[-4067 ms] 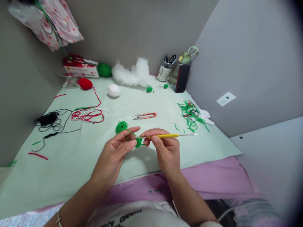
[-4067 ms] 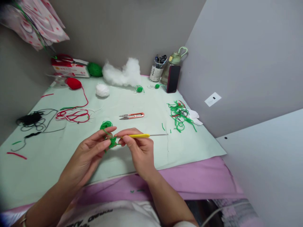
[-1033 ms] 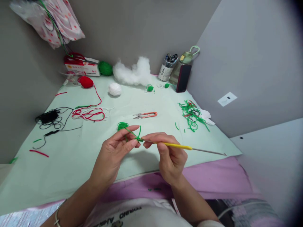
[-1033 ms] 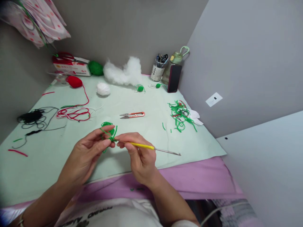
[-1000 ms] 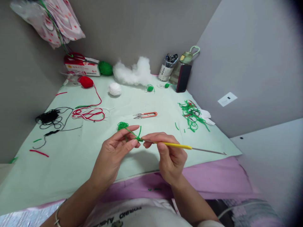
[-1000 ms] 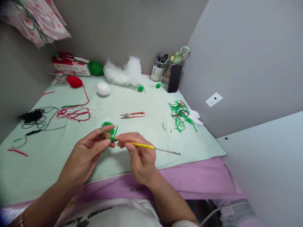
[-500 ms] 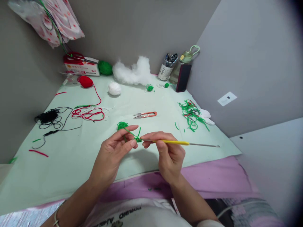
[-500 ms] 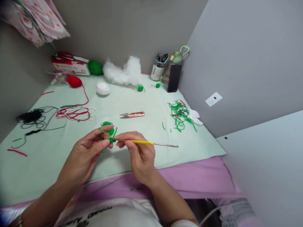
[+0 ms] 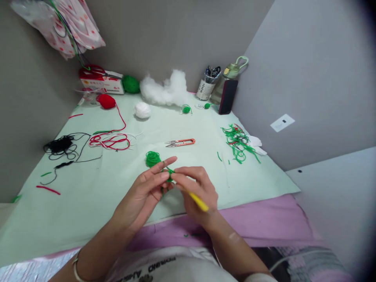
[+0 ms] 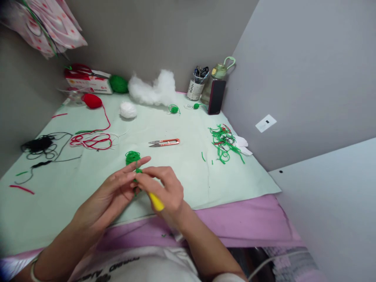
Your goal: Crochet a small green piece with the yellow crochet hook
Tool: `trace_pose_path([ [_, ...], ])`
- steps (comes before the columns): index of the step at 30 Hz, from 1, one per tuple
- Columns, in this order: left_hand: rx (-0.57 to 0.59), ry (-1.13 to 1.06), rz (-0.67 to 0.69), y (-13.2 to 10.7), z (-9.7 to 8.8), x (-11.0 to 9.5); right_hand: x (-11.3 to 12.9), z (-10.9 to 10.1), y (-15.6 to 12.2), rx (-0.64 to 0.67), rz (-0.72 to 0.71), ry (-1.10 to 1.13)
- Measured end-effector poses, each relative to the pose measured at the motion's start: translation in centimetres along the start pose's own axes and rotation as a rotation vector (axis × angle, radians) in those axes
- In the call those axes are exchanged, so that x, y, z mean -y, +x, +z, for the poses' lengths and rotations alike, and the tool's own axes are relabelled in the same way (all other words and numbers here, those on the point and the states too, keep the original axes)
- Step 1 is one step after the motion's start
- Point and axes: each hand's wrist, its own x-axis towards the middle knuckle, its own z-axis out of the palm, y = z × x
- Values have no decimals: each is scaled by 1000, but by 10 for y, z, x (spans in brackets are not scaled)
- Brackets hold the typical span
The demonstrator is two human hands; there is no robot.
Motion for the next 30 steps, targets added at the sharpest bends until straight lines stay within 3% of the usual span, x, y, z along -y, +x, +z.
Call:
trace_pose_path([
  [3, -31, 43, 65, 1, -3, -3, 0, -1, 9, -119, 300, 370],
  [5, -37, 110, 121, 0, -3, -2, 1, 0, 15, -141, 420, 512],
  [8, -48, 196, 187, -3, -1, 3, 2, 3, 18, -102, 405, 525],
  [11, -92, 196, 240, -2, 2, 8, 2, 5, 12, -45, 294, 357],
  [15, -21, 33, 98, 4, 4, 9, -1, 1, 4, 21, 83, 40],
  [17, -1, -23, 14, 6, 2, 6, -2, -1, 6, -43, 146, 104],
  [20, -30, -9, 40, 6, -1, 2, -2, -2, 14, -156, 372, 409],
  [22, -20, 53, 90, 4, -1, 3, -2, 0, 18, -133, 450, 547],
  [25, -36, 132, 154, 2, 0, 6, -2, 3, 18, -77, 473, 566],
  [30, -86, 214, 186, 0, -2, 7, -7, 3, 15, -96, 594, 682],
])
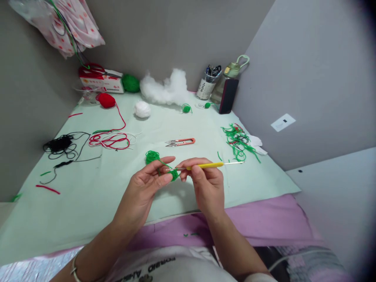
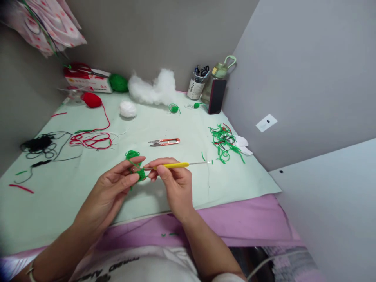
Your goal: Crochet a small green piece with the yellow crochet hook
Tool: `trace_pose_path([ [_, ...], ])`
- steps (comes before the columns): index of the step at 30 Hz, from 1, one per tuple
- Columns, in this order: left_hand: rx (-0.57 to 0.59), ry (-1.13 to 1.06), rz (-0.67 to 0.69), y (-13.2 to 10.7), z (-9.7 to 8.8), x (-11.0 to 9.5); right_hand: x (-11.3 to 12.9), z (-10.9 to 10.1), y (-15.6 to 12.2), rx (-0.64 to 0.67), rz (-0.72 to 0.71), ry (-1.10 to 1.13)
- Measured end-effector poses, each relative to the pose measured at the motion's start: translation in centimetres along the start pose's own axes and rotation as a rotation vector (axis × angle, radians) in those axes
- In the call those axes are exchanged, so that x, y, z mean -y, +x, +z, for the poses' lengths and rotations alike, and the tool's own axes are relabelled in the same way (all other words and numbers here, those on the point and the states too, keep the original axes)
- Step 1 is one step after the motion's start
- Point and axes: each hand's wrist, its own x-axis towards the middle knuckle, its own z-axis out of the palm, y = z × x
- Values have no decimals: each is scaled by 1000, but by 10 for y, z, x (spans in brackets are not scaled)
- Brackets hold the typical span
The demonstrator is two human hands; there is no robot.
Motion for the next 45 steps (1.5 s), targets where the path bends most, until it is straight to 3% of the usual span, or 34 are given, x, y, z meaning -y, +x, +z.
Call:
trace_pose_path([
  [4, 24, 23, -11, -1, -1, -3, 1, -1, 3, 5, 72, 125],
  [7, 34, 32, -8, -2, -1, -5, 5, 0, 1, 9, 46, 48],
  [10, 0, 71, 47, -2, -3, -3, 8, -1, -5, 24, -90, -128],
  [15, -88, 206, 218, -4, -5, 5, 5, -3, -15, 179, -465, -552],
  [17, -78, 127, 165, -4, -4, 5, 2, -2, -16, 197, -585, -726],
  [19, 2, -31, 11, -2, -4, 4, 1, -1, -16, 174, -618, -768],
  [22, 86, -169, -156, 1, -4, -2, 2, 0, -11, 59, -440, -485],
  [24, 64, -150, -131, 1, -2, -5, 4, 2, -6, -8, -262, -239],
  [26, 55, -99, -74, 0, 0, -6, 5, 3, -3, -5, -168, -132],
  [32, 4, -56, 34, -4, 7, -1, 0, 5, -8, 83, -292, -350],
  [36, 92, -212, -110, 3, 4, 2, -3, -1, -13, 110, -531, -633],
  [38, 109, -253, -175, 6, 1, 0, -2, -3, -11, 47, -482, -535],
  [41, 59, -207, -131, 7, -1, -2, 2, -2, -4, -43, -248, -217],
  [45, 74, -71, -32, 2, 0, -3, 4, 1, -2, 41, -115, -78],
])
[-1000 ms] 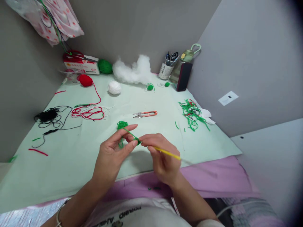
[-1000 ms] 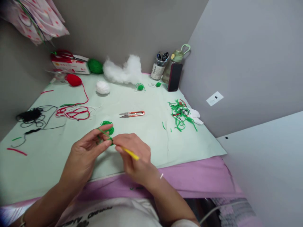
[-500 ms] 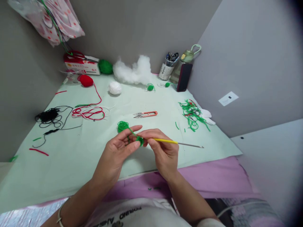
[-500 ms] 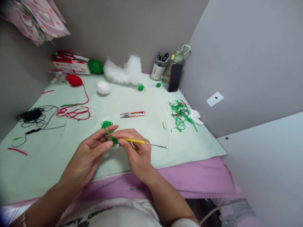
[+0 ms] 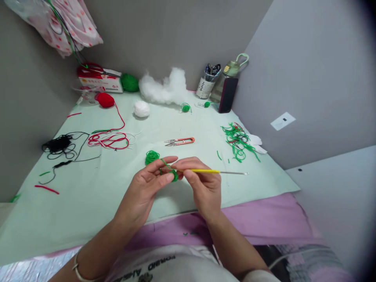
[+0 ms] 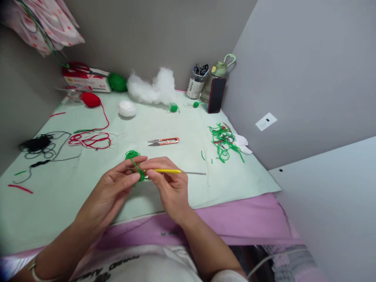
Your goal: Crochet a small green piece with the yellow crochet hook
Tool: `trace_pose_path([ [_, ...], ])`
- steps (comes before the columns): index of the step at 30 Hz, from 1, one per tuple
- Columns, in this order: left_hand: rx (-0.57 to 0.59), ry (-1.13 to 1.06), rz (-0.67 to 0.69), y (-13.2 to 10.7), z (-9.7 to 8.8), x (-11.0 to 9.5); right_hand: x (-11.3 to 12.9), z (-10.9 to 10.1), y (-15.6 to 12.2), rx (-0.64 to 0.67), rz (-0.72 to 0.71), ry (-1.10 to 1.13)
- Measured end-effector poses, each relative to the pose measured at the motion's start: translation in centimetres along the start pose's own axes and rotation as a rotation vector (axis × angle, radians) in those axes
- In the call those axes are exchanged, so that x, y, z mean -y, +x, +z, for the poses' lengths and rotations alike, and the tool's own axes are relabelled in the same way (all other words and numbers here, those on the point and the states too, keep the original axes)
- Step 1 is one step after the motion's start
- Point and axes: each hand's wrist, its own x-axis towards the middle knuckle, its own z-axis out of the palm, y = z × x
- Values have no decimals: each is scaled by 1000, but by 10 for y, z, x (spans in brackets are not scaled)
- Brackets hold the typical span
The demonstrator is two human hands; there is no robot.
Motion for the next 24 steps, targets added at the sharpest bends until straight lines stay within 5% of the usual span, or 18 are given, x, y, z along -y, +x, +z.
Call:
trace_pose_path([
  [8, -33, 91, 15, -2, 0, -2, -3, -3, 4, -9, 182, 212],
  [12, -48, 125, 23, -4, -2, -4, 2, -4, 3, 0, 141, 140],
  [21, -190, 309, 262, -4, -2, 6, 4, -5, -8, 161, -513, -578],
  [24, -151, 150, 165, -4, 0, 6, 0, -4, -9, 170, -621, -819],
])
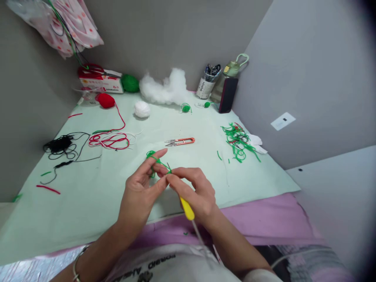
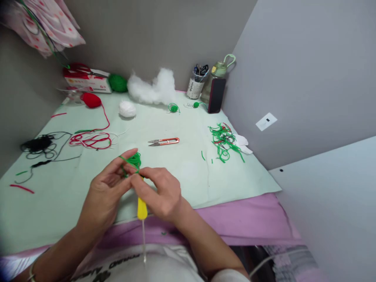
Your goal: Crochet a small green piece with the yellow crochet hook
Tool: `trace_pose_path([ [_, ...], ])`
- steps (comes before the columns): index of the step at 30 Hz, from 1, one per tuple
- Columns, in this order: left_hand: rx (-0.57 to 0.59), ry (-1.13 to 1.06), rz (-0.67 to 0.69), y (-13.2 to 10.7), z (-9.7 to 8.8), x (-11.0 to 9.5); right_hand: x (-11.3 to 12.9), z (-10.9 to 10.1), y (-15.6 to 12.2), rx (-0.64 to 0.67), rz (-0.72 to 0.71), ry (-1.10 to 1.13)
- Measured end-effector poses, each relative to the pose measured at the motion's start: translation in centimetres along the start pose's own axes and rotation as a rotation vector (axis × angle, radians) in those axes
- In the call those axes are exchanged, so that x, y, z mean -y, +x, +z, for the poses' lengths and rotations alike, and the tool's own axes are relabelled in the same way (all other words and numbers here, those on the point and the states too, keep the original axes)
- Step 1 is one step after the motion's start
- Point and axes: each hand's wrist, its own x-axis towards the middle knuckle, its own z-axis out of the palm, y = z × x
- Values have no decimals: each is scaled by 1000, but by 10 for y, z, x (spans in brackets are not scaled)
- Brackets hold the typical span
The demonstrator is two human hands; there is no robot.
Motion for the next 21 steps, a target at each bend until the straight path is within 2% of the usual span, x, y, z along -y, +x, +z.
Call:
trace_pose_path([
  [2, 93, -159, -170, 1, 1, -3, 0, 1, -1, -10, 34, 11],
  [4, 157, -254, -302, 3, 1, -6, 0, 2, 0, -96, 187, 199],
  [5, 162, -268, -323, 4, 1, -7, 0, 2, 1, -150, 288, 326],
  [7, 143, -254, -290, 5, 2, -10, 1, 2, 4, -240, 472, 562],
  [9, 129, -207, -233, 4, 3, -11, 1, 3, 7, -269, 564, 705],
  [13, 107, -100, -161, 2, 2, -11, 3, 4, 10, -201, 540, 695],
  [16, 71, -51, -101, 2, -1, -14, 5, 1, 10, -242, 528, 635],
  [21, 63, -41, -122, 2, -3, -17, 2, -2, 8, -285, 695, 790],
])
